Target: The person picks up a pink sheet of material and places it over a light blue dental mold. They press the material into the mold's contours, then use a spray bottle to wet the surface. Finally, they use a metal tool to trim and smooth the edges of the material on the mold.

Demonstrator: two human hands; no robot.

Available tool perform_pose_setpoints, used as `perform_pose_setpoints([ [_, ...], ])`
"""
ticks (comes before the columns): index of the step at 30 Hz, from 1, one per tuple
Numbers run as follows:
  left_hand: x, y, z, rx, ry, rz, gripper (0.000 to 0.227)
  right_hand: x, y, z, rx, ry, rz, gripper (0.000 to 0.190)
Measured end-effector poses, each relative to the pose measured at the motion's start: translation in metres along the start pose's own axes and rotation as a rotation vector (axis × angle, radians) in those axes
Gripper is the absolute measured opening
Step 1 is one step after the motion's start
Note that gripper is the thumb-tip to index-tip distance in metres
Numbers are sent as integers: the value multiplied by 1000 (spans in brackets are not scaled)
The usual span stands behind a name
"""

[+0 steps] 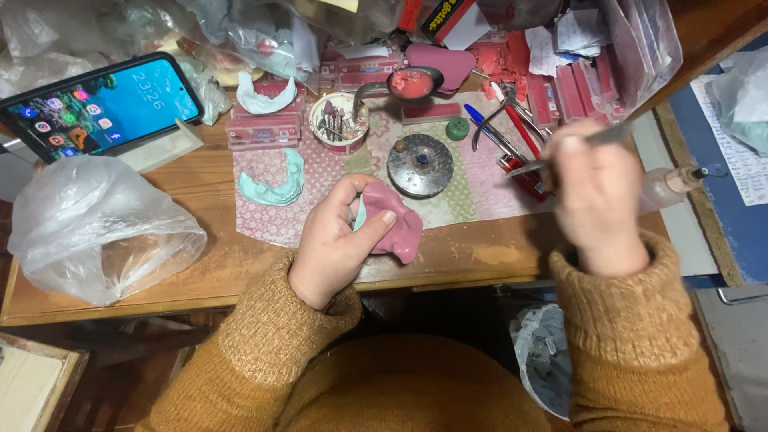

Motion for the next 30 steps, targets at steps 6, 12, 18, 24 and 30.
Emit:
perform_pose_setpoints([
  [6, 2, 0, -3, 5, 33, 14, 27, 45, 3, 11, -171, 612, 211, 25],
  [12, -4, -2, 10, 1, 101, 38, 28, 47, 22, 5, -60, 526, 371, 21],
  [18, -8, -1, 7, -175, 482, 106, 31, 55, 64, -8, 163, -362, 15, 19],
  [24, 0, -2, -10, -290, 595, 124, 36, 64, 64, -9, 108, -186, 125, 17],
  [30, -7, 1, 5, -198, 483, 164, 27, 67, 66, 8, 146, -284, 71, 12],
])
Point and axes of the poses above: each hand's wrist, its own y-axis away from the middle knuckle, its own x-axis out of the palm, z = x × y, the point moved 4 cm from there along -y, towards the middle knuckle, and after that the axes turned 13 degrees about y, right-handed, at the moved point
